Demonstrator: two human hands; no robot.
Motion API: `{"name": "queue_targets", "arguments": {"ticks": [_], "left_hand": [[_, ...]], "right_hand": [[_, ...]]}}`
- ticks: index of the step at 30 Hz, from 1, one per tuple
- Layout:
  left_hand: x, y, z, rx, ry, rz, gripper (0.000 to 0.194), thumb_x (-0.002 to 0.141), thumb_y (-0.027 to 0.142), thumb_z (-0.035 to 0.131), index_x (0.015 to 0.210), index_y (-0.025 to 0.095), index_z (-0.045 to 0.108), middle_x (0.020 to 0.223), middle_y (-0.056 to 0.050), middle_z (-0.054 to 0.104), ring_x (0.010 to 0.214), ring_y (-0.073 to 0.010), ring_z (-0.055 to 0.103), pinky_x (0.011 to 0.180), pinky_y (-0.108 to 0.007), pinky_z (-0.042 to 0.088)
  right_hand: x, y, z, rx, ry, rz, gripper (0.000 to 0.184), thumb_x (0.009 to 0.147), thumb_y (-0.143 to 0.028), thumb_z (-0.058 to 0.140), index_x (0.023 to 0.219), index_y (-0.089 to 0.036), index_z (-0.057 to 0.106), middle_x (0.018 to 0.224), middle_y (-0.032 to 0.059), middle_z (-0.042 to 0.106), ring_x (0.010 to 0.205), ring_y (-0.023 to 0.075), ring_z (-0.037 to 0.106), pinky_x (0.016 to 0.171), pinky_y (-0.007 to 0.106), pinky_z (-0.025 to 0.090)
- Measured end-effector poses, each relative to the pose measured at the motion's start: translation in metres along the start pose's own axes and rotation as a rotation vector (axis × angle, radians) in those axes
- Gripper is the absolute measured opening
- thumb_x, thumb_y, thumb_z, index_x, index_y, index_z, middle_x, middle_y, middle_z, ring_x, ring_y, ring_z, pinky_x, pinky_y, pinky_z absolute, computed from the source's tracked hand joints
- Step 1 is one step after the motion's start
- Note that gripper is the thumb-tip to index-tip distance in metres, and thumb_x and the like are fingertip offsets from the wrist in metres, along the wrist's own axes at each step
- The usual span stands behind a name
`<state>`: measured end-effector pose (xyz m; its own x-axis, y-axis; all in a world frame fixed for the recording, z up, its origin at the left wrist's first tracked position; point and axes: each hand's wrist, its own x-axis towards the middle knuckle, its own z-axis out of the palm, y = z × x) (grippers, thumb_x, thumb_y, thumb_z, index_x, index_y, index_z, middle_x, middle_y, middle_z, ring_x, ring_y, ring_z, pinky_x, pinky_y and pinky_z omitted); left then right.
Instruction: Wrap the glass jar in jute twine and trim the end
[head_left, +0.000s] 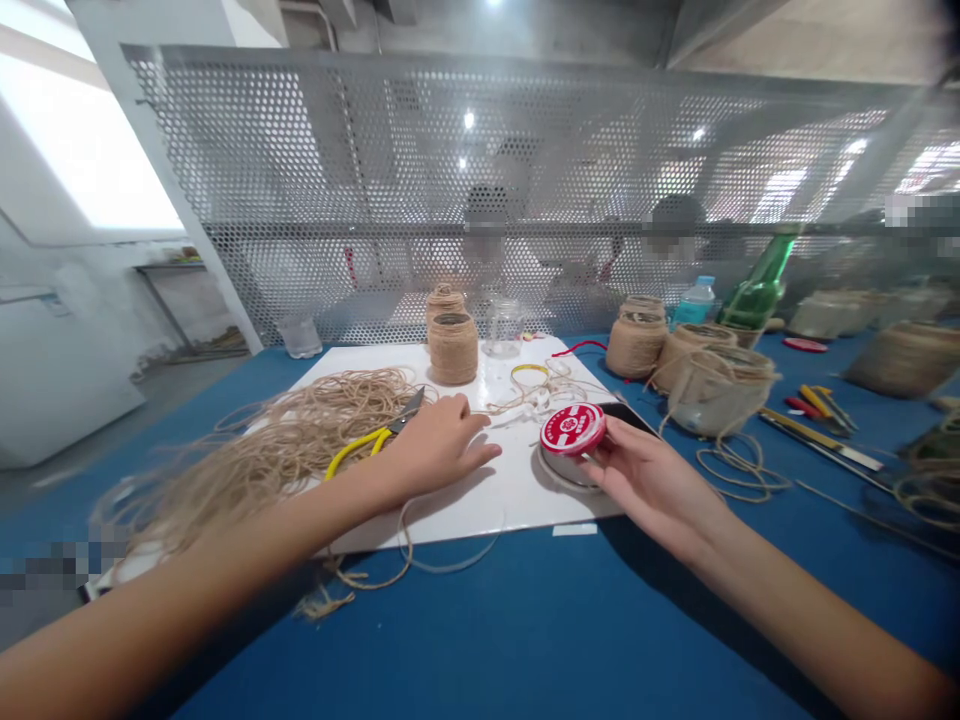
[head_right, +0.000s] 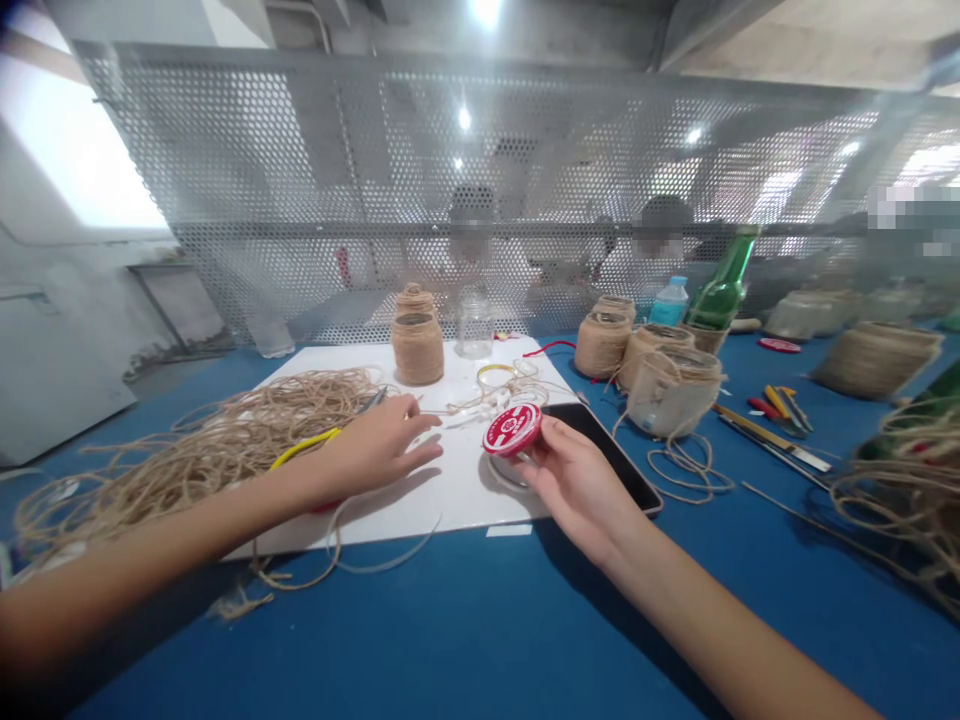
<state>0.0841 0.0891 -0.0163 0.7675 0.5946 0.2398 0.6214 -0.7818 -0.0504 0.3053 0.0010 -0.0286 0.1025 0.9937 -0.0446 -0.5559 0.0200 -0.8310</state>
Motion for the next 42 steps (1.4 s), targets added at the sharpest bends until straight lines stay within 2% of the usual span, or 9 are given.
{"name": "queue_targets", "arguments": {"ticks": [4,9,15,17,22,26,34,38,42], "left_hand": [[0.007,0.012,-0.006,0.027,0.155,0.032,0.036,0.088,0.041,0.035,0.113,0.022,0.053,0.112,-0.011,0.048,0.096,-0.0242,0.044,0.082,-0.042,0.034],[0.017,0.036,-0.014,-0.128,0.256,0.132,0.024,0.085,0.023,0.040,0.103,0.019,0.056,0.094,-0.006,0.053,0.087,-0.0182,0.046,0.075,-0.031,0.035],[0.020,0.053,-0.016,-0.062,0.054,0.165,0.024,0.082,0.027,0.043,0.069,0.016,0.061,0.068,-0.004,0.059,0.070,-0.0175,0.051,0.066,-0.031,0.035],[0.019,0.056,-0.018,-0.117,0.073,0.158,0.025,0.084,0.026,0.040,0.075,0.016,0.061,0.072,-0.004,0.060,0.070,-0.0168,0.053,0.065,-0.030,0.037],[0.021,0.064,-0.023,-0.194,0.311,0.260,0.031,0.083,0.014,0.038,0.109,0.017,0.053,0.096,-0.007,0.058,0.087,-0.0181,0.050,0.075,-0.031,0.040],[0.027,0.068,-0.018,-0.188,0.369,0.365,0.040,0.077,0.008,0.041,0.115,0.019,0.050,0.104,-0.008,0.055,0.093,-0.0202,0.046,0.080,-0.036,0.039],[0.042,0.072,-0.028,-0.639,0.254,0.134,0.021,0.080,0.010,0.043,0.081,0.019,0.061,0.105,-0.005,0.051,0.104,-0.0182,0.045,0.092,-0.038,0.036],[0.044,0.070,-0.029,-0.552,0.290,0.044,0.007,0.077,0.024,0.055,0.078,0.019,0.059,0.113,-0.005,0.047,0.112,-0.0237,0.038,0.096,-0.047,0.028],[0.035,0.069,-0.027,-0.456,0.428,0.079,0.006,0.079,0.023,0.052,0.080,0.018,0.055,0.109,-0.006,0.047,0.108,-0.0205,0.040,0.096,-0.041,0.027]], "right_hand": [[-0.002,0.000,0.002,0.008,-0.040,-0.008,0.008,0.081,-0.026,0.056,0.079,-0.021,0.062,0.097,0.0046,0.062,0.097,0.0183,0.055,0.091,0.039,0.043],[-0.005,0.000,0.002,-0.043,-0.067,-0.012,0.009,0.080,-0.030,0.058,0.080,-0.022,0.062,0.096,0.0028,0.061,0.092,0.0171,0.055,0.088,0.039,0.043],[-0.005,-0.004,0.002,0.016,-0.051,-0.006,0.006,0.080,-0.026,0.058,0.081,-0.022,0.061,0.097,0.0025,0.062,0.092,0.0168,0.055,0.085,0.037,0.045],[-0.004,-0.006,0.002,0.032,-0.039,-0.020,0.005,0.080,-0.024,0.057,0.082,-0.022,0.061,0.098,0.0019,0.062,0.092,0.0157,0.055,0.084,0.035,0.045],[-0.005,-0.007,0.002,0.014,-0.048,-0.042,0.005,0.080,-0.026,0.057,0.080,-0.023,0.062,0.096,0.0004,0.061,0.089,0.0148,0.054,0.085,0.034,0.044],[-0.007,-0.008,0.005,0.006,-0.065,-0.053,0.007,0.080,-0.027,0.056,0.078,-0.022,0.062,0.088,0.0003,0.060,0.083,0.0144,0.054,0.081,0.033,0.045],[-0.012,-0.008,0.008,0.012,-0.198,0.024,0.012,0.083,-0.027,0.052,0.088,-0.023,0.062,0.092,-0.0001,0.061,0.084,0.0133,0.055,0.078,0.029,0.044],[-0.015,-0.007,0.009,-0.008,-0.217,0.031,0.015,0.082,-0.029,0.053,0.095,-0.025,0.061,0.102,0.0004,0.060,0.092,0.0148,0.055,0.084,0.032,0.042],[-0.016,-0.008,0.011,0.002,-0.191,0.015,0.013,0.082,-0.027,0.054,0.092,-0.024,0.062,0.098,0.0007,0.063,0.088,0.0142,0.056,0.079,0.030,0.043]]}}
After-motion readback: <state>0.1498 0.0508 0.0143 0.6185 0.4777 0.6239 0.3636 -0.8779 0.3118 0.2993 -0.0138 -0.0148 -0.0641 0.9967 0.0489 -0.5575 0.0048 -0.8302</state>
